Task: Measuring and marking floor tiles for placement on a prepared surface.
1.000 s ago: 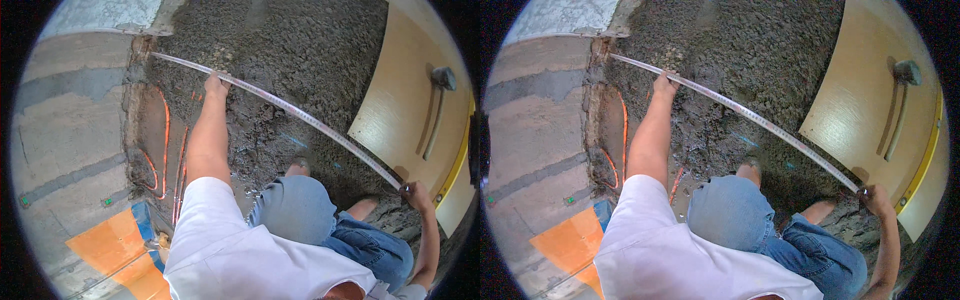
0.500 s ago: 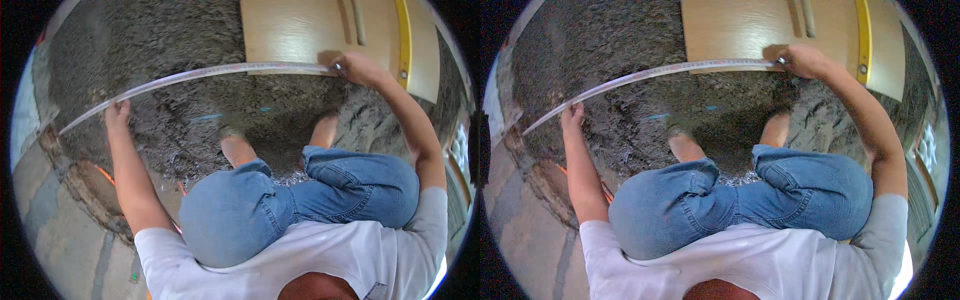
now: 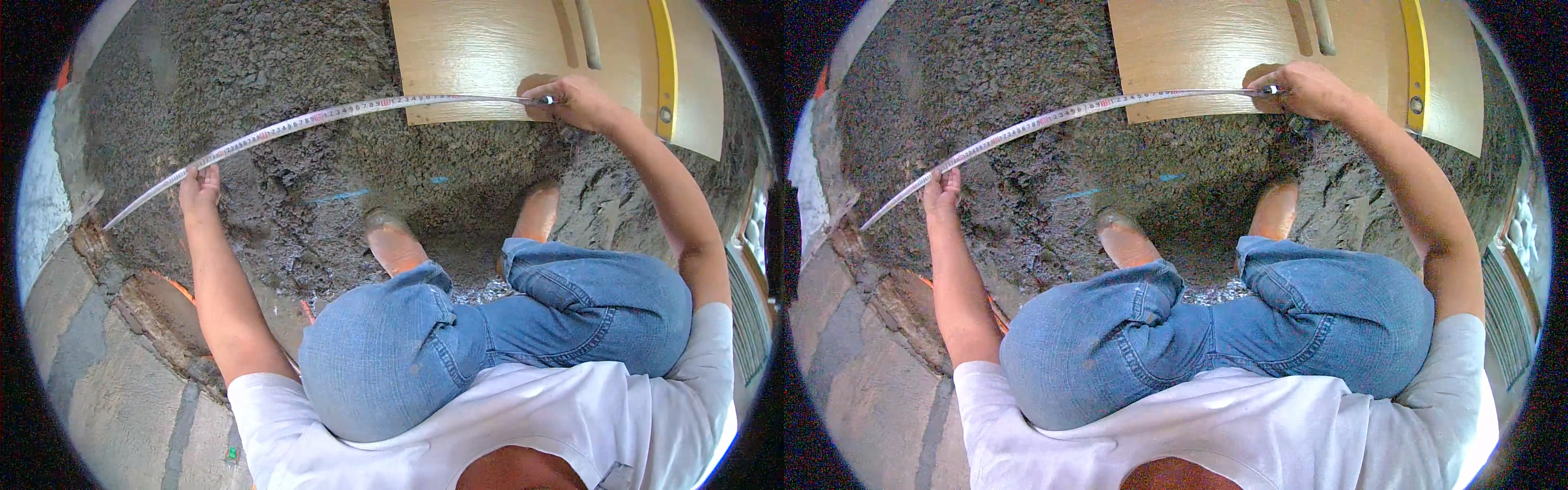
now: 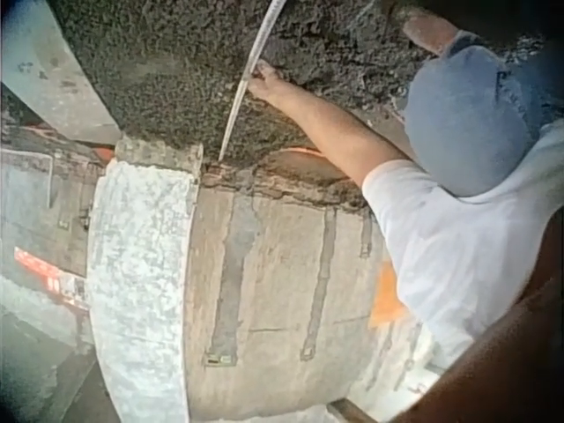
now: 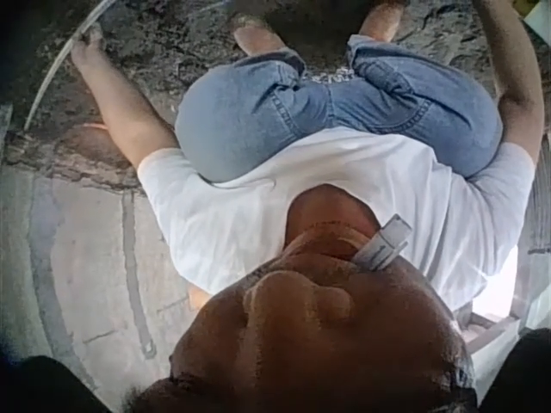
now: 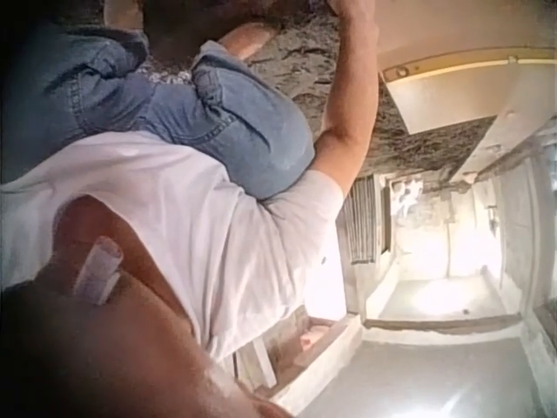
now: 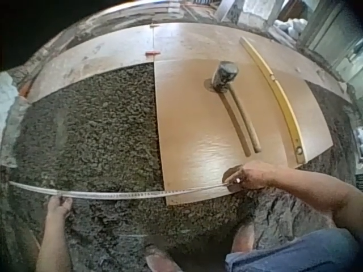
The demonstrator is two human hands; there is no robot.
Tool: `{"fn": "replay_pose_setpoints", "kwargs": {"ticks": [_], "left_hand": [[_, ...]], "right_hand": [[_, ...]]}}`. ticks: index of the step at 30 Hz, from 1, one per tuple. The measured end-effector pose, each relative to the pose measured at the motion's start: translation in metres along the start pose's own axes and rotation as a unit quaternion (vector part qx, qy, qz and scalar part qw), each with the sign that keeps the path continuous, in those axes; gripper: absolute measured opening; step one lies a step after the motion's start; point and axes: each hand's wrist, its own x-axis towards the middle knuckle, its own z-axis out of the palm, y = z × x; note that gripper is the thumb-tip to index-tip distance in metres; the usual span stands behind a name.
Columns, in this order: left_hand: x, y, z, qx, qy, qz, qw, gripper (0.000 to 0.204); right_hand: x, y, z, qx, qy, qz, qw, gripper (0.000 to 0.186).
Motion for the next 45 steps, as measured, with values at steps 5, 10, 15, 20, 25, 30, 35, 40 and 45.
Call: {"fn": "replay_pose_setpoints", "kwargs": {"ticks": [5, 10, 15, 20, 25, 30, 35, 40, 45], "left_hand": [[-0.009, -0.003, 0.007, -0.019, 0.016, -0.005, 1.0, 0.013], [-0.009, -0.003, 0.008, -0.008, 0.017, -0.018, 1.0, 0.012], [-0.003, -0.003, -0.006, -0.007, 0.003, -0.011, 1.0, 0.012], [-0.014, -0.009, 0.014, -0.023, 0.029, -0.02, 0.999, 0.013], [-0.037, -0.013, -0.015, 0.274, -0.108, 0.149, 0.944, 0.024], [-0.122, -0.084, 0.064, 0.265, 0.129, 0.377, 0.878, 0.023], [-0.295, -0.138, 0.151, 0.44, -0.505, 0.594, 0.446, 0.026], [-0.307, -0.177, 0.179, 0.476, -0.509, 0.623, 0.355, 0.064], [-0.303, -0.17, 0.151, 0.546, -0.445, 0.632, 0.324, 0.064]], "right_hand": [[0.002, -0.01, -0.007, 0.014, -0.042, 0.053, 0.998, 0.035], [-0.001, 0.003, 0.003, 0.024, -0.016, 0.003, 1.0, 0.029], [-0.002, -0.004, 0.005, 0.041, -0.01, 0.01, 0.999, 0.028], [-0.004, -0.018, -0.005, 0.053, -0.028, 0.041, 0.997, 0.025], [0.003, -0.017, 0.004, 0.121, 0.026, -0.062, 0.99, 0.023], [-0.009, -0.011, -0.003, 0.2, 0.017, -0.066, 0.977, 0.025], [-0.003, -0.021, -0.009, 0.097, -0.014, -0.002, 0.995, 0.028], [0.001, -0.03, -0.016, 0.162, -0.068, 0.052, 0.983, 0.025], [0.002, -0.027, -0.018, 0.142, -0.057, 0.036, 0.988, 0.026]]}}
